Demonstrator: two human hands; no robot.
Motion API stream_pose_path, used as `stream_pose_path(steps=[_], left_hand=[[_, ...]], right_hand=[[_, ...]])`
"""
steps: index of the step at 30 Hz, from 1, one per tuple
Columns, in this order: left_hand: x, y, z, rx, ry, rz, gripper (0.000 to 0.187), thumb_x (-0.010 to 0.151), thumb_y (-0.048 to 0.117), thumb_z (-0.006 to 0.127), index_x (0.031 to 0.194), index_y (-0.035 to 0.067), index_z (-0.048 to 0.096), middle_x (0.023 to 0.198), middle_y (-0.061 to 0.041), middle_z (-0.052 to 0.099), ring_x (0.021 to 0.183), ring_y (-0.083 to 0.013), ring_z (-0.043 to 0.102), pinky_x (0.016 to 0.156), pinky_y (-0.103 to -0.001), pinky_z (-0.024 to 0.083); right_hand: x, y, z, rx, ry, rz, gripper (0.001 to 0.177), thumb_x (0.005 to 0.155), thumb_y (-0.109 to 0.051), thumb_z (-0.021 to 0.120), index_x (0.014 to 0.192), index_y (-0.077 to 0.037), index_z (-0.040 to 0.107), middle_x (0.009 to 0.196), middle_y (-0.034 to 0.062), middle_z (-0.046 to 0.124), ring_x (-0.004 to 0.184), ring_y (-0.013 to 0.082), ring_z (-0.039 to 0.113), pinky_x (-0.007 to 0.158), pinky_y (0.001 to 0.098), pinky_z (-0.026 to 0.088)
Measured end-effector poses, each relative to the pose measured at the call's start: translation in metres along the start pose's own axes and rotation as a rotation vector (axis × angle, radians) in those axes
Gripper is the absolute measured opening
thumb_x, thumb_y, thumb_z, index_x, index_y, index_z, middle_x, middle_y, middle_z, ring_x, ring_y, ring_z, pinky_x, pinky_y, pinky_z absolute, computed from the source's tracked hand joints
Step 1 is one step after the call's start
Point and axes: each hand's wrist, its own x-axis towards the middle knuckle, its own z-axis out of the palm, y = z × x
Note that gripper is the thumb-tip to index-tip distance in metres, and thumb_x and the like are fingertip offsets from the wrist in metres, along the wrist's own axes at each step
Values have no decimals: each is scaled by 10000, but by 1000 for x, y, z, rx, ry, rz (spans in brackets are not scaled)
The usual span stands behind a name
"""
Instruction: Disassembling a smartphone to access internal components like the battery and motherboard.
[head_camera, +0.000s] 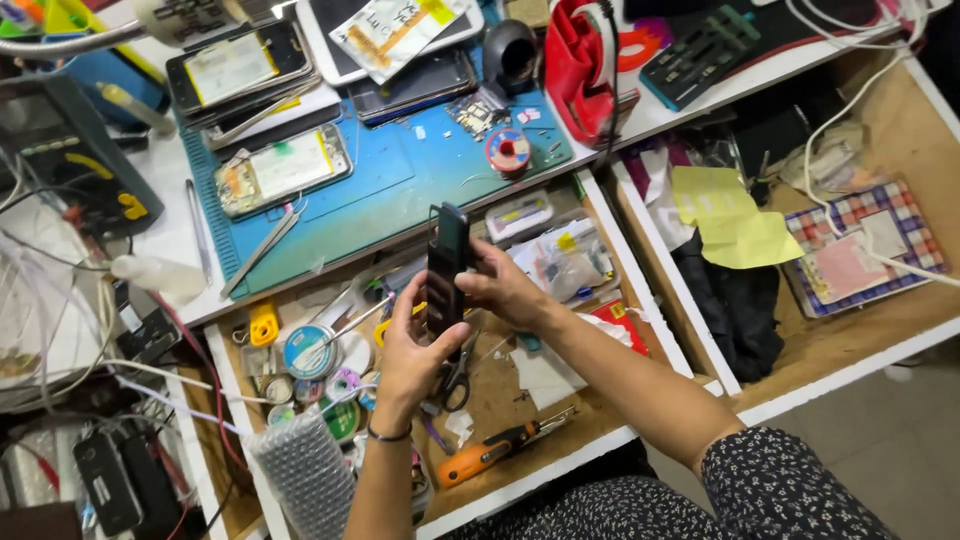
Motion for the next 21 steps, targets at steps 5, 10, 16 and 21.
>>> stream_pose_path(steps=[5, 10, 16, 21], left_hand=[[2, 16, 8, 150, -50, -65, 930, 749, 351, 795, 1553, 131, 384, 1481, -167, 477, 1267, -320, 610, 1016, -408, 548], [3, 24, 15, 208, -12, -147, 929, 737, 445, 721, 1554, 175, 372, 1588, -137, 440, 1300, -297, 619, 1056, -414, 528], [11, -37, -4, 138, 38, 128, 865, 809, 258, 856, 1534, 57, 429, 1364, -214, 543, 1216, -338, 613, 973, -403, 573], [7, -28, -1, -13, 43, 161, 909, 750, 230, 927, 1534, 134, 477, 1400, -121, 531, 1231, -292, 620, 977, -348, 570]], right_hand=[[-4, -25, 3, -99, -14, 30, 785, 816, -253, 813, 1487, -52, 457, 1313, 145, 604, 1117, 276, 660, 903, 458, 617], [-4, -40, 3, -195, -42, 133, 1036, 712, -459, 818, 1535, -23, 364, 1415, 207, 540, 1248, 344, 606, 1035, 445, 565], [11, 16, -28, -140, -17, 52, 726, 859, -104, 816, 1492, -55, 463, 1358, 133, 575, 1136, 242, 638, 880, 451, 639], [5, -4, -6, -71, -8, -34, 721, 821, -183, 828, 1448, -56, 495, 1294, 121, 632, 1107, 273, 694, 811, 454, 659]])
